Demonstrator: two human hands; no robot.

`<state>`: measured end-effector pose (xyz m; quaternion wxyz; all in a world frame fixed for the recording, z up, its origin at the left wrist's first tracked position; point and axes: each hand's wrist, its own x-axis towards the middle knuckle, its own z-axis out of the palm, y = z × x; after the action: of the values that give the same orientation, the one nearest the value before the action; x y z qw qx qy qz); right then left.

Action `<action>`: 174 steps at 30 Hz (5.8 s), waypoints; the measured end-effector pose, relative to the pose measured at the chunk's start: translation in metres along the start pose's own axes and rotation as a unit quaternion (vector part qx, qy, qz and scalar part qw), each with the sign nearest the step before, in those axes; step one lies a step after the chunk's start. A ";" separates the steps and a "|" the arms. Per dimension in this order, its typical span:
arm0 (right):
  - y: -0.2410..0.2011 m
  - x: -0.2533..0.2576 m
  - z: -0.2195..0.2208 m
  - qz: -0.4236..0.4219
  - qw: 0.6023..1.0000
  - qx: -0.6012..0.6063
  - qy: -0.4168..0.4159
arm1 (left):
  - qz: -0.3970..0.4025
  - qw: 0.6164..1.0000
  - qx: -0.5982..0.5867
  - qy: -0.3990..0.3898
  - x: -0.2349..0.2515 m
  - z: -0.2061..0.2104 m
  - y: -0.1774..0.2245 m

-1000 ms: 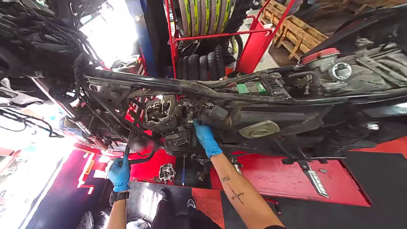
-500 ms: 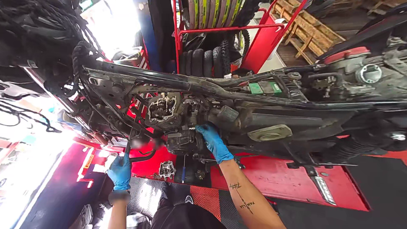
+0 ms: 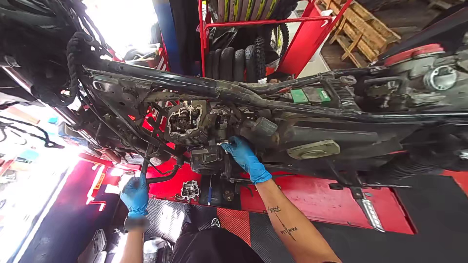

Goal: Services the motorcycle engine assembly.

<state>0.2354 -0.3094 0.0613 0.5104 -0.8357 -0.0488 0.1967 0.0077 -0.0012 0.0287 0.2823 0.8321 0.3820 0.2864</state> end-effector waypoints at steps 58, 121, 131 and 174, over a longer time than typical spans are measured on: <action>0.336 -0.061 0.292 0.262 0.956 0.072 0.109 | -0.172 0.810 0.291 -0.479 -0.147 0.045 -0.224; -0.031 0.014 -0.009 -0.035 0.965 -0.241 -0.100 | 0.174 0.955 -0.061 -0.234 -0.042 0.161 0.140; -0.043 0.019 -0.011 -0.006 0.953 -0.265 -0.150 | 0.198 0.953 -0.048 -0.226 -0.042 0.164 0.137; 0.005 0.024 0.002 -0.345 0.843 -0.412 0.006 | 0.121 0.986 -0.025 -0.109 -0.056 0.186 0.153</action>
<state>0.2563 -0.3034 0.0489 0.1542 -0.8993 -0.4077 -0.0358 0.1787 -0.1762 -0.0061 0.3063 0.8911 0.2379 0.2356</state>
